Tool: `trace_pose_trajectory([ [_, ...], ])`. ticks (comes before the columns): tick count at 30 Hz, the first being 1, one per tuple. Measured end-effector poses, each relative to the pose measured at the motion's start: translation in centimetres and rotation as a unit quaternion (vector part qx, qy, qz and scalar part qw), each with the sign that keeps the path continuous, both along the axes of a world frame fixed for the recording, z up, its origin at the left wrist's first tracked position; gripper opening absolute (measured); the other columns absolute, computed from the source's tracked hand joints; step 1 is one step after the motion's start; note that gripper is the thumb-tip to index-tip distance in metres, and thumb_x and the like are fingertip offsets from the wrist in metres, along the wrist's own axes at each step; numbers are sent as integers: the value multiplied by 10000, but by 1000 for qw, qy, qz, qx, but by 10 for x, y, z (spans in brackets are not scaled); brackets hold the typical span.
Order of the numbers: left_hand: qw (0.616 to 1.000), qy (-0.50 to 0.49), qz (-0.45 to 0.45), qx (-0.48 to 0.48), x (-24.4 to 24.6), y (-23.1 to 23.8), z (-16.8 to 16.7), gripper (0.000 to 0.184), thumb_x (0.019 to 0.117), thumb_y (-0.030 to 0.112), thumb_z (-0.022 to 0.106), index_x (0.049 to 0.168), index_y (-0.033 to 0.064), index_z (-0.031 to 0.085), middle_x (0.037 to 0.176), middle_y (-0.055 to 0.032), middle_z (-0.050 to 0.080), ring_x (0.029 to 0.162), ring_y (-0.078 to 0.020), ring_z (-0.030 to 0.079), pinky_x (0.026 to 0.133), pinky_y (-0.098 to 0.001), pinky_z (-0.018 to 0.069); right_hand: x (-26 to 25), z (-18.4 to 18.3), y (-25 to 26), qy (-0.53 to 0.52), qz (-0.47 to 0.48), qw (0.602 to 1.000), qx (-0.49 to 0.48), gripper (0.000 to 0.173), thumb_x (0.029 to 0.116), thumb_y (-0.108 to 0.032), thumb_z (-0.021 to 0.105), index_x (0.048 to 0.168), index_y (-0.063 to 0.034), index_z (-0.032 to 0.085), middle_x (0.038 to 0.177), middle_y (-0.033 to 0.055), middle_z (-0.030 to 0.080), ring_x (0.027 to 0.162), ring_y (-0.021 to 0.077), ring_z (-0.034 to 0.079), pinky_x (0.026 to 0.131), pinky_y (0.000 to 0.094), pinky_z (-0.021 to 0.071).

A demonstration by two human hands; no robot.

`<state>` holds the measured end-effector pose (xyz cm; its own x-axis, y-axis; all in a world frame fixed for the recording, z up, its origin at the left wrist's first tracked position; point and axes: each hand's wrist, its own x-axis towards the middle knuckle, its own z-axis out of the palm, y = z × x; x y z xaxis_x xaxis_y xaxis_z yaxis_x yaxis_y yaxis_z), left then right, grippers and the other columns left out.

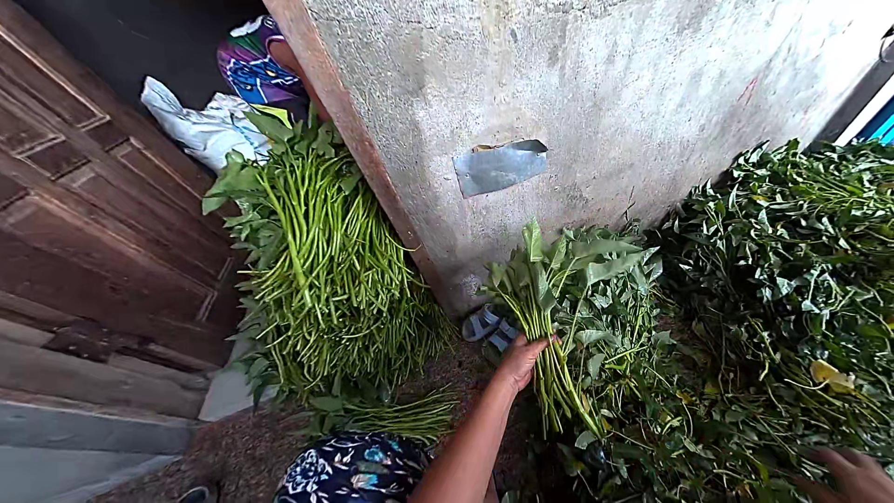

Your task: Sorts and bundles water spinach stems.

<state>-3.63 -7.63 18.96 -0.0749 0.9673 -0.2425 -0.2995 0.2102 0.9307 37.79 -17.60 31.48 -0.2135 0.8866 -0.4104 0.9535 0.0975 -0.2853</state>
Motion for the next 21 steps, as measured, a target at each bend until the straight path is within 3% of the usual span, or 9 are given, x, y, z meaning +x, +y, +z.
trace_pose_trajectory([
  [2, 1000, -12, -9, 9, 12, 0, 3, 227, 1024, 41, 571, 1239, -24, 602, 1036, -130, 709, 944, -205, 690, 891, -379, 577, -60, -45, 29, 181, 19, 983, 37, 568, 946, -373, 730, 1394, -50, 597, 1311, 312, 584, 1083, 462, 644, 893, 635, 549],
  [3, 1000, -22, -6, 15, 15, 0, 5, 227, 1021, 38, 570, 1236, -32, 601, 1031, -134, 710, 944, -211, 693, 889, -383, 581, -102, -59, 37, 217, 21, 975, 34, 591, 900, -428, 773, 1386, -126, 625, 1312, 271, 592, 1069, 424, 652, 885, 609, 560],
  [5, 999, -41, 4, 24, 15, 0, 9, 215, 1021, 31, 554, 1224, -37, 582, 1010, -135, 701, 931, -219, 693, 866, -389, 589, -165, -85, 50, 226, 21, 973, 33, 542, 868, -437, 790, 1334, -186, 676, 1311, 244, 590, 1101, 400, 644, 926, 578, 552],
  [8, 997, -56, 48, 15, 5, 1, 9, 203, 1037, 32, 526, 1222, -33, 577, 998, -132, 702, 911, -214, 695, 848, -382, 591, -203, -112, 65, 260, 4, 965, 19, 416, 893, -339, 763, 1260, -147, 730, 1293, 251, 593, 1136, 381, 624, 979, 538, 526],
  [10, 993, -72, 89, -8, -2, -1, 1, 195, 1050, 55, 522, 1216, -16, 595, 1011, -132, 695, 904, -220, 685, 840, -387, 584, -213, -119, 66, 293, -12, 956, -17, 419, 909, -299, 738, 1295, -141, 705, 1327, 250, 561, 1129, 350, 615, 976, 504, 526],
  [13, 985, -103, 139, -31, -10, 0, -9, 169, 1053, 68, 528, 1183, -1, 611, 991, -130, 696, 852, -211, 682, 790, -370, 588, -225, -122, 70, 293, 2, 955, -42, 406, 949, -365, 680, 1252, -96, 718, 1277, 215, 593, 1088, 320, 621, 971, 486, 515],
  [15, 975, -108, 185, -60, -15, 0, -14, 174, 1048, 78, 545, 1193, -2, 598, 976, -132, 694, 830, -209, 679, 765, -364, 585, -229, -122, 69, 240, 52, 969, 21, 414, 987, -413, 622, 1180, -66, 740, 1220, 213, 649, 1124, 350, 644, 993, 513, 521],
  [18, 958, -92, 251, -101, -14, 3, -24, 199, 1026, 78, 595, 1193, -30, 592, 969, -151, 697, 843, -216, 685, 784, -371, 584, -227, -132, 65, 167, 131, 952, 220, 466, 1000, -445, 573, 904, -19, 737, 988, 200, 708, 993, 388, 701, 850, 546, 571],
  [21, 948, -81, 276, -134, -11, 6, -32, 232, 1017, 81, 614, 1210, -44, 583, 1000, -170, 689, 872, -234, 679, 800, -397, 577, -215, -140, 57, 142, 180, 931, 285, 526, 1029, -470, 504, 818, -30, 698, 917, 177, 688, 938, 372, 707, 740, 516, 597],
])
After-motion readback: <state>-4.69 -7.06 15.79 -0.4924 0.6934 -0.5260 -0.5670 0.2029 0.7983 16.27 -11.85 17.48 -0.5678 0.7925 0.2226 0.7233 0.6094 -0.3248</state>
